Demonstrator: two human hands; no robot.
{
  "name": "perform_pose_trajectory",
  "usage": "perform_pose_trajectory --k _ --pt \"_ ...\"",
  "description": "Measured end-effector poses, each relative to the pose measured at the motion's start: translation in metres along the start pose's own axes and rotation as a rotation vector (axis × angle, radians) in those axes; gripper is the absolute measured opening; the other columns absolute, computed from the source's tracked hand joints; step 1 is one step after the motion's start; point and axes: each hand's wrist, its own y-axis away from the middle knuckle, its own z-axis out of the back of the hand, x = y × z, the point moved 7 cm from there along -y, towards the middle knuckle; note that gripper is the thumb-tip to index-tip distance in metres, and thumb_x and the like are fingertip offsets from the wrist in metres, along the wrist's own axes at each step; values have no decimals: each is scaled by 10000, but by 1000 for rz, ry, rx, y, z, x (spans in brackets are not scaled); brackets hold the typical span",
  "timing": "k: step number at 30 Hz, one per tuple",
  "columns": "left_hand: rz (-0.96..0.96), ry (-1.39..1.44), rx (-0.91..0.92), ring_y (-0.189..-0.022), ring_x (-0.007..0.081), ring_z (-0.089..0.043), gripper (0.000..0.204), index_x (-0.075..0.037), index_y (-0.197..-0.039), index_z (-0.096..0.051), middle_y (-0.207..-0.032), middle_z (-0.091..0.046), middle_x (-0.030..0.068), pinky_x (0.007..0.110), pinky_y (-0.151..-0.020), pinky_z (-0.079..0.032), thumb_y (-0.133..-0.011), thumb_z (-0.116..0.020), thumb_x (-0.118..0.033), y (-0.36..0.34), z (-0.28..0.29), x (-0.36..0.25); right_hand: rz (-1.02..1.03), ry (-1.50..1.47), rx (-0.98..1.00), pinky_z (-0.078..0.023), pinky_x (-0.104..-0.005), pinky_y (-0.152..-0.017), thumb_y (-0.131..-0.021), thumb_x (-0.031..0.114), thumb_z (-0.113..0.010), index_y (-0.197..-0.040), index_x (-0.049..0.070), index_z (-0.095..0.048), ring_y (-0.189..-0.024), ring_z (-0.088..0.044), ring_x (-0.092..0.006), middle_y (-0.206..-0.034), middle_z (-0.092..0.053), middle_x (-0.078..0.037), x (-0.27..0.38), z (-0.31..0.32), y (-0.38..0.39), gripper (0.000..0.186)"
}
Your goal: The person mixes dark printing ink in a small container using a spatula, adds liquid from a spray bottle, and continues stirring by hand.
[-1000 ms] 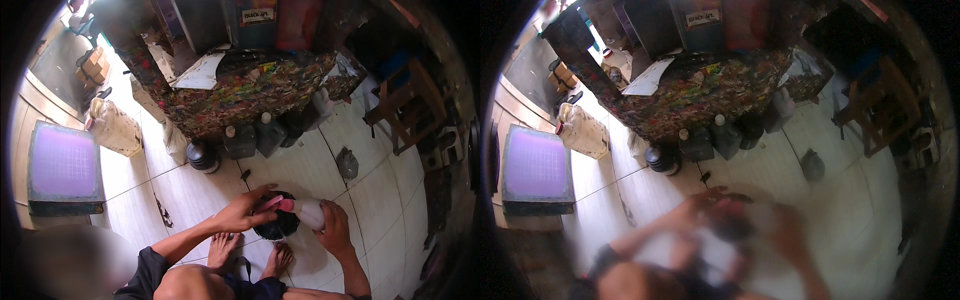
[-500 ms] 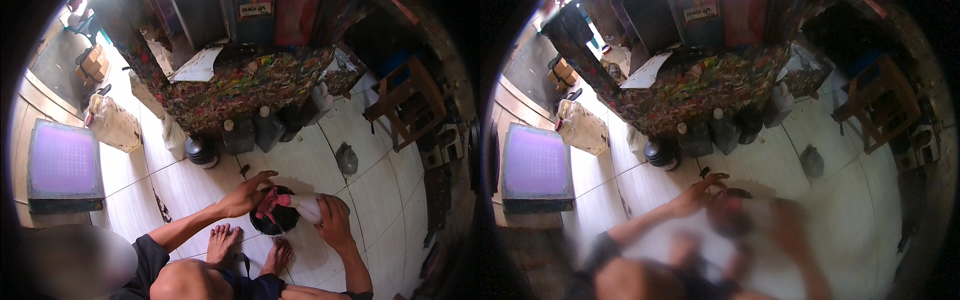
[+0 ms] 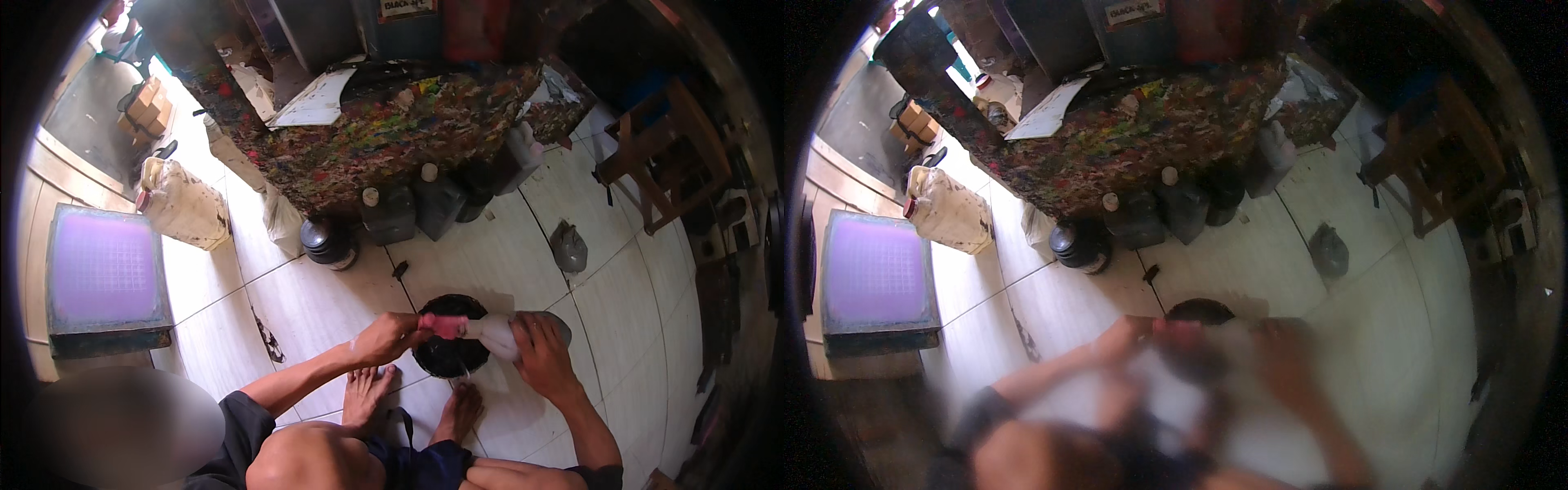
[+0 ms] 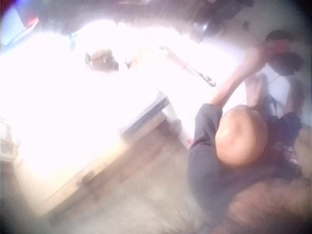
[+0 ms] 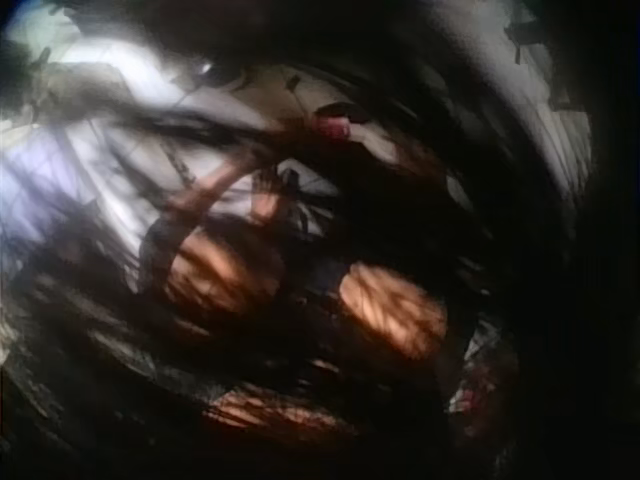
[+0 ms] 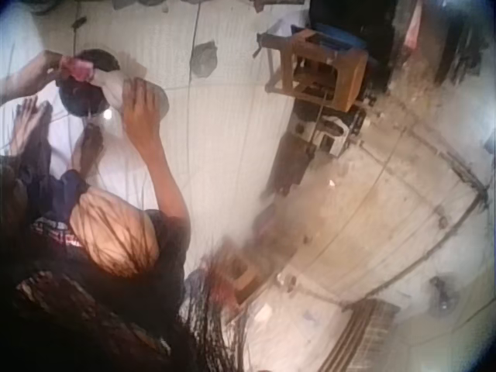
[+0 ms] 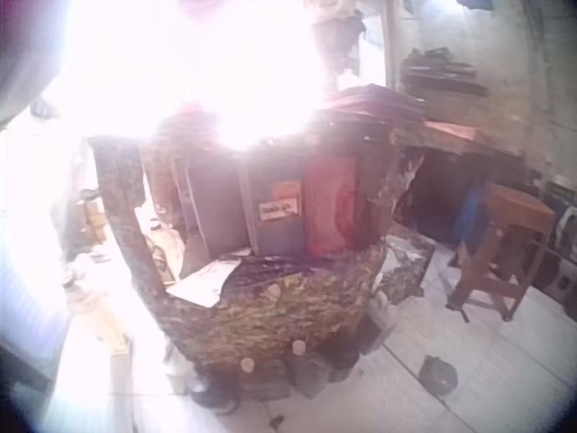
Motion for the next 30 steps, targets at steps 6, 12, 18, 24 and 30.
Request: perform_pose_trajectory --k 6,12,18,24,30 --pt "40 219 9 -633 219 -637 277 12 -973 -619 -711 -637 136 344 -611 -491 -952 -461 -215 0 12 10 0 31 -7 -385 -500 -921 -824 141 -507 -1132 30 -509 -1086 -475 -389 -1152 -512 -214 4 3 -3 328" --pt "60 114 21 -607 277 -607 298 23 -963 -608 -664 -582 178 374 -590 -471 -950 -473 -242 2 11 17 -3 86 8 -398 -493 -905 -827 164 -503 -1093 62 -550 -1084 -480 -380 -1153 -518 -199 3 -4 -4 289" --pt "49 91 21 -600 359 -530 314 43 -899 -569 -658 -539 205 403 -575 -429 -945 -480 -255 2 11 17 17 121 41 -409 -485 -880 -826 172 -501 -1072 78 -568 -1074 -492 -366 -1122 -539 -188 2 -8 -8 272" --pt "53 74 -6 -601 379 -491 278 53 -859 -552 -673 -522 215 405 -569 -418 -928 -514 -214 10 19 10 108 140 -26 -420 -480 -861 -815 181 -524 -1057 78 -554 -1049 -509 -346 -1090 -555 -181 8 -11 -10 265" --pt "90 96 -1 -592 371 -493 260 56 -863 -553 -681 -533 220 403 -564 -417 -920 -525 -196 20 29 5 187 172 -47 -422 -474 -880 -805 197 -548 -1089 80 -535 -1044 -507 -345 -1101 -547 -177 21 -8 -17 307"
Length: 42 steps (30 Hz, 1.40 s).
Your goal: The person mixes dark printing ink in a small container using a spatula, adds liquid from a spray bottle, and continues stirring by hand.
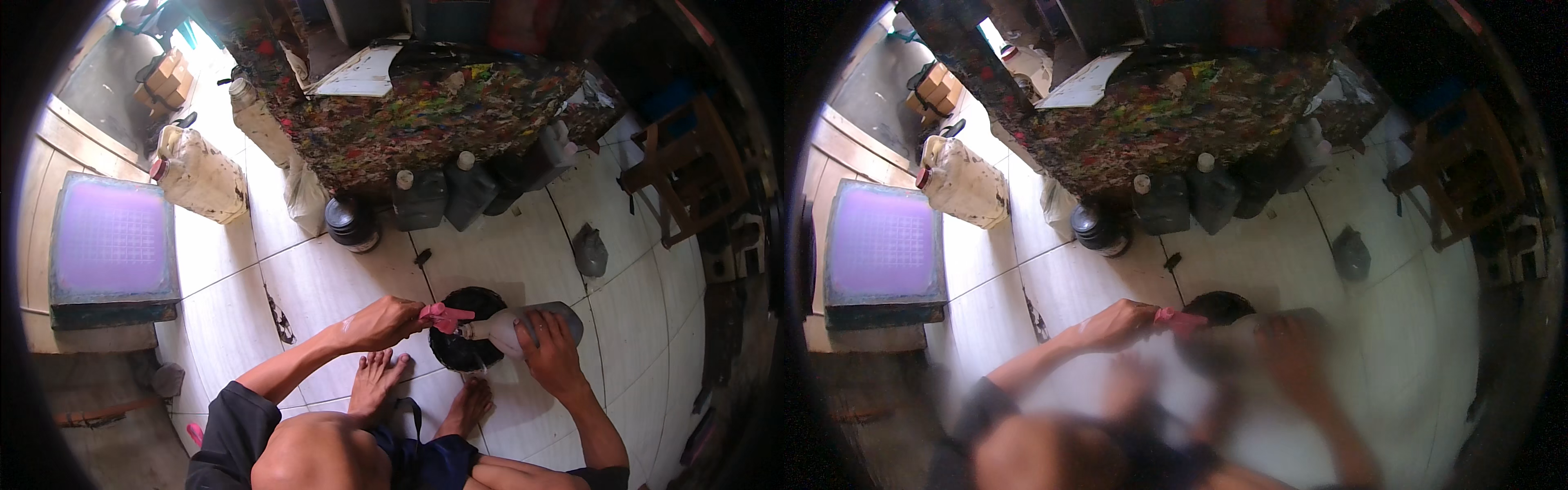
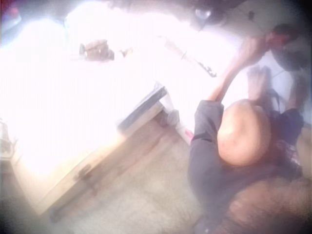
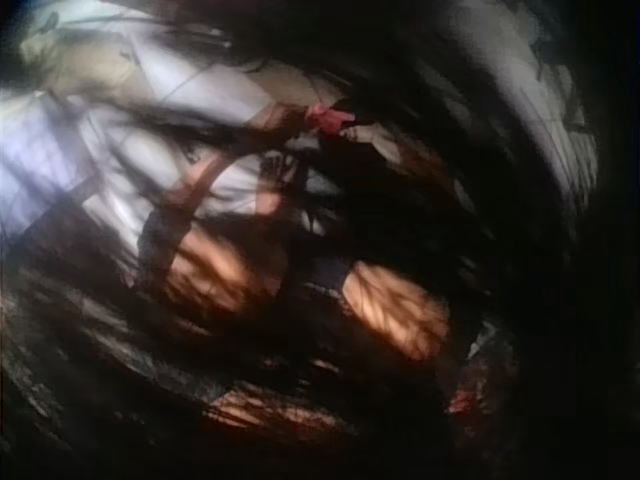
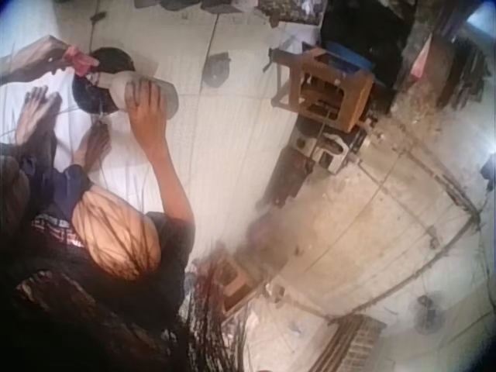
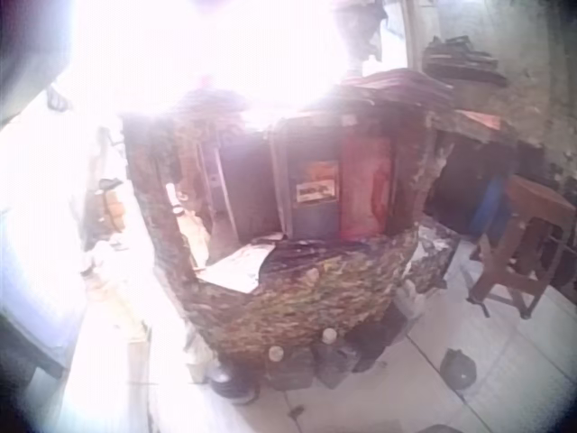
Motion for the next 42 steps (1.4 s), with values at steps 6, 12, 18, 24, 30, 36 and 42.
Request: perform_pose_trajectory --k 6,12,18,24,30,36,42 --pt "-40 9 -30 -592 373 -495 253 55 -876 -559 -670 -532 216 405 -567 -418 -914 -536 -194 2 -1 5 1 -33 -11 -399 -482 -915 -811 176 -547 -1098 58 -529 -1073 -489 -350 -1112 -536 -183 1 2 -4 311" --pt "-294 -112 -73 -673 382 -547 212 35 -909 -565 -757 -562 212 419 -602 -427 -893 -545 -175 -12 21 -50 -175 -410 -67 -394 -469 -934 -568 22 -763 -1217 36 -401 -1089 -491 -384 -1198 -478 -204 -15 16 -1 744" --pt "-446 -283 135 -926 329 -577 294 -2 -1113 -559 -970 -578 173 394 -786 -470 -838 -514 -93 -37 31 -139 -318 -692 -130 -419 -431 -916 -585 74 -800 -1228 31 -394 -1082 -508 -354 -1183 -489 -192 -22 37 -2 762" --pt "-557 -32 -113 -770 318 -584 233 17 -960 -603 -853 -577 145 375 -686 -463 -816 -646 -162 -68 38 -171 -376 -756 -277 -443 -407 -885 -603 125 -821 -1233 28 -396 -1058 -536 -324 -1156 -512 -180 -22 54 -2 766" --pt "-422 115 -271 -850 248 -606 351 -11 -969 -640 -918 -620 123 321 -759 -463 -689 -777 -172 -73 36 -162 -571 -993 -324 -450 -391 -886 -627 177 -830 -1253 24 -391 -1070 -540 -316 -1151 -519 -179 -31 42 7 779" --pt "-189 475 -468 -930 141 -568 362 32 -1076 -575 -1021 -611 74 287 -846 -439 -746 -719 -11 -63 34 -126 -606 -975 -406 -423 -406 -921 -653 217 -813 -1234 10 -408 -1072 -520 -347 -1148 -511 -198 -21 64 -3 738" --pt "-144 743 -377 -1072 157 -530 406 42 -1156 -537 -1160 -579 102 297 -945 -393 -773 -673 42 -74 28 -93 -557 -928 -447 -424 -426 -885 -660 246 -802 -1219 9 -422 -1030 -513 -366 -1122 -515 -198 -22 77 -2 716"
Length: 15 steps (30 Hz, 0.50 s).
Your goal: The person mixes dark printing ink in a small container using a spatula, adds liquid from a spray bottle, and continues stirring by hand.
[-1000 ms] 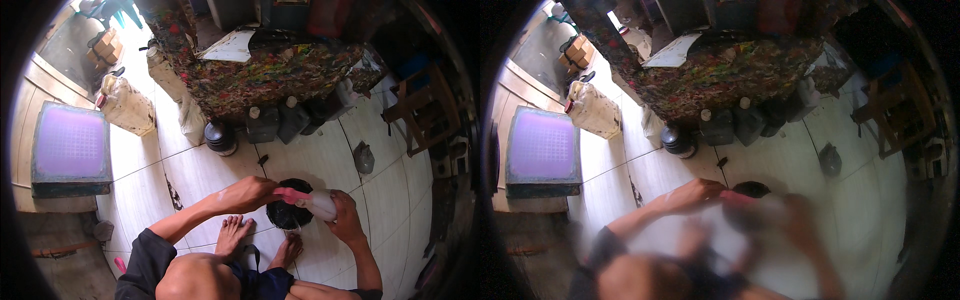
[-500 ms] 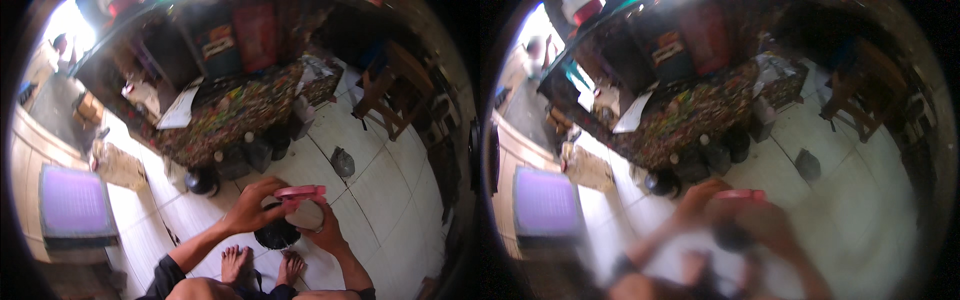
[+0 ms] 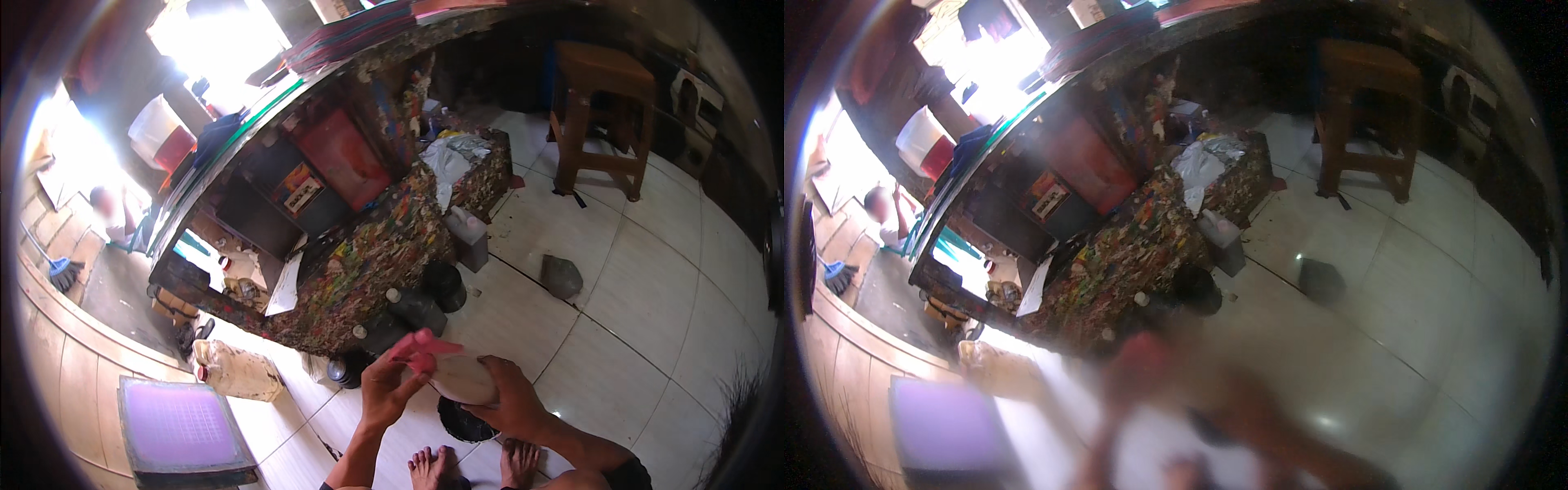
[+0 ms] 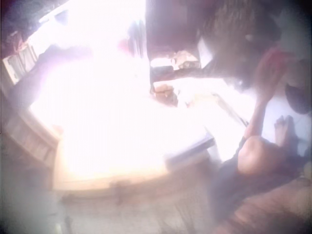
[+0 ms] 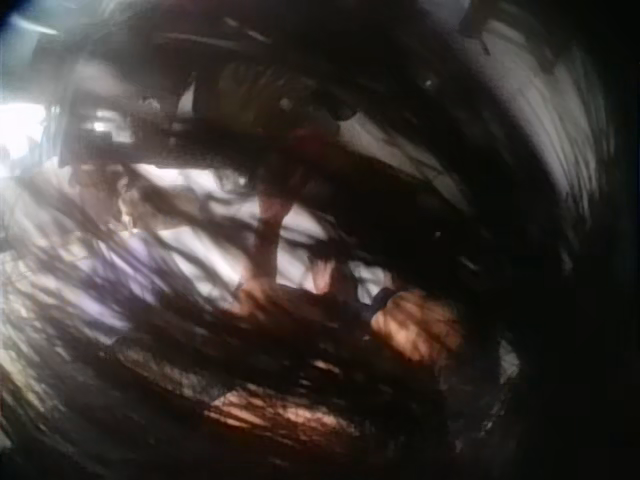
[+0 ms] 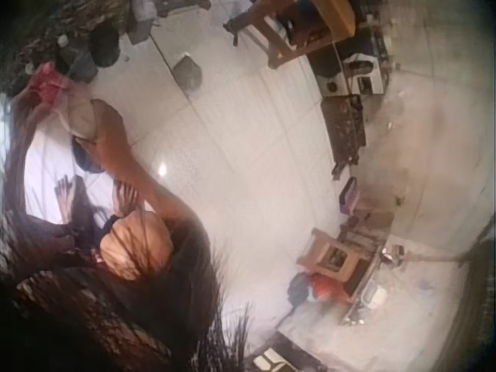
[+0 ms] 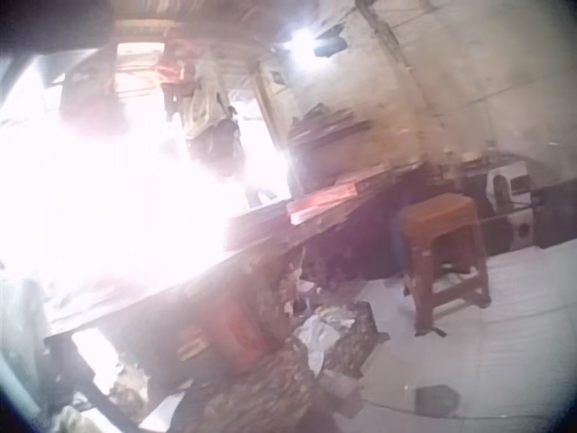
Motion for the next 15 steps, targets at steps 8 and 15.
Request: perform_pose_trajectory --k 8,15 --pt "-26 -215 91 -1121 176 -509 420 56 -1206 -503 -1163 -576 123 316 -959 -390 -856 -635 -135 -4 -15 -33 3 76 -81 -430 -432 -848 -660 257 -798 -1214 18 -433 -982 -523 -372 -1080 -539 -187 14 -4 -7 706" --pt "-64 29 1 -1029 177 -568 408 52 -1175 -524 -1066 -618 133 309 -900 -438 -835 -640 -141 -8 -19 -43 -135 -450 91 -472 -367 -861 -646 269 -825 -1248 27 -427 -999 -595 -284 -1096 -586 -180 0 -16 -16 761"
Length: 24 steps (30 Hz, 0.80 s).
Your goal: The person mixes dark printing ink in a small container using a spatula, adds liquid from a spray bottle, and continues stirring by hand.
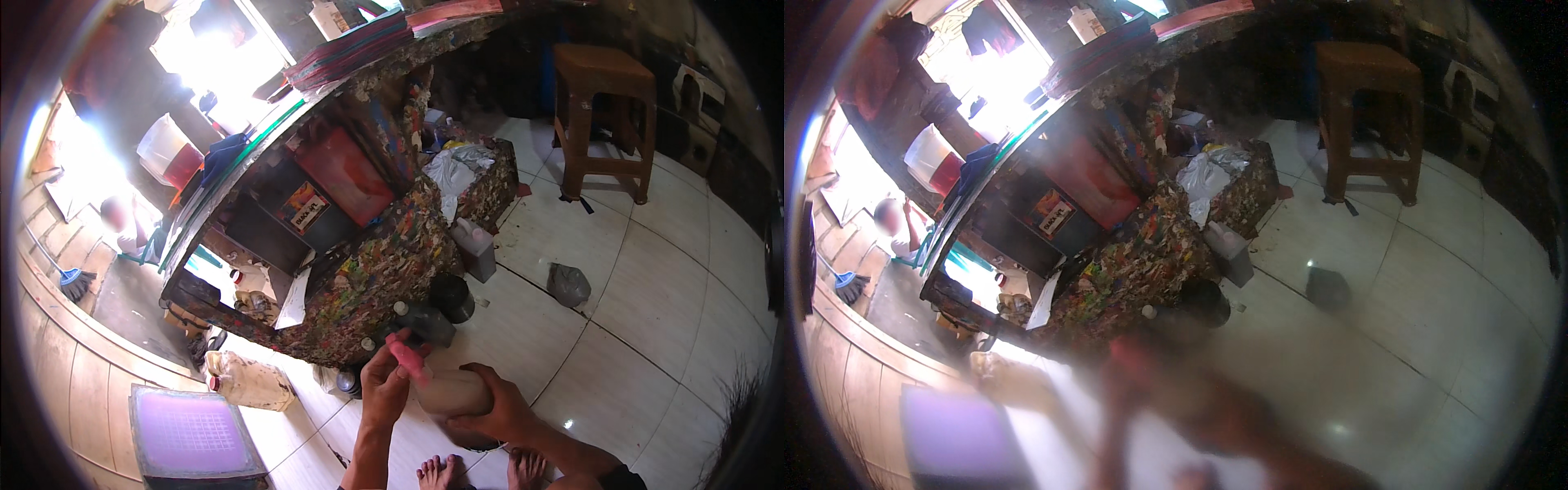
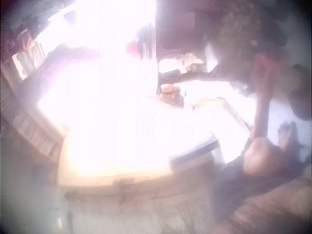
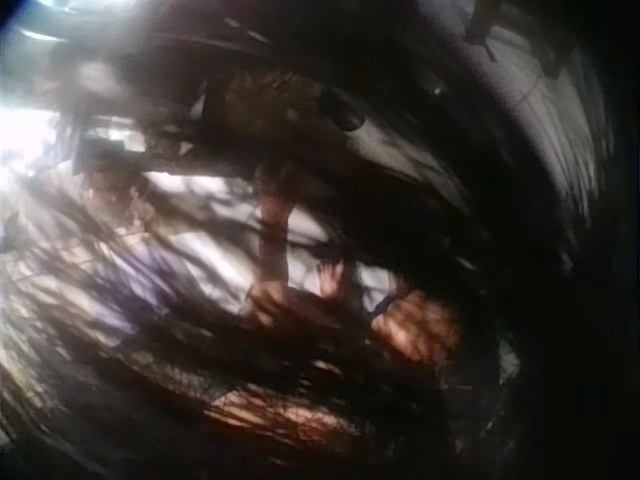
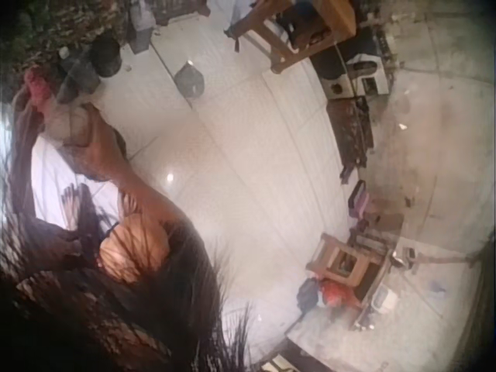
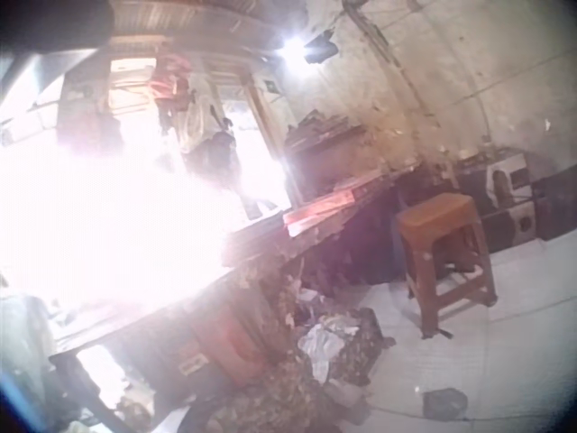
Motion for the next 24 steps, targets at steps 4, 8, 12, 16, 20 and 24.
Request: perform_pose_trajectory --k 4,8,12,16,20,24 --pt "139 40 8 -1035 223 -586 429 72 -1135 -544 -1056 -624 140 343 -909 -444 -797 -681 -153 -2 0 6 -126 -78 41 -459 -343 -896 -624 251 -845 -1267 36 -424 -1039 -578 -231 -1125 -590 -144 -12 -6 2 798" --pt "56 -18 48 -1073 283 -573 463 84 -1109 -558 -1091 -616 154 429 -961 -419 -751 -728 -155 -3 15 21 -122 -294 211 -450 -345 -909 -605 209 -857 -1275 41 -419 -1071 -547 -212 -1155 -564 -118 -36 -12 -2 819" --pt "21 444 427 -1031 321 -593 549 94 -1136 -537 -1072 -616 156 518 -995 -375 -731 -747 -211 -11 -26 27 -168 -527 526 -434 -345 -924 -614 189 -844 -1284 39 -387 -1089 -527 -218 -1179 -539 -123 -61 -22 -1 824" --pt "254 451 492 -1039 331 -584 649 87 -1235 -457 -1087 -609 188 499 -1025 -339 -796 -680 -335 -20 -30 50 -88 -465 479 -419 -345 -940 -624 168 -832 -1293 37 -356 -1107 -507 -223 -1203 -513 -127 -61 -5 0 831" --pt "184 -124 206 -1149 283 -521 667 50 -1329 -357 -1097 -611 185 401 -1009 -369 -869 -594 -371 -32 17 53 115 -167 -139 -403 -346 -955 -634 148 -819 -1301 35 -324 -1125 -487 -229 -1227 -487 -132 -60 110 -26 838" --pt "310 -335 -58 -1079 258 -562 605 23 -1358 -302 -1097 -609 180 365 -976 -395 -902 -571 -268 26 115 88 26 273 -823 -396 -370 -930 -643 205 -802 -1238 7 -348 -1099 -493 -305 -1190 -477 -195 -112 179 -125 774"
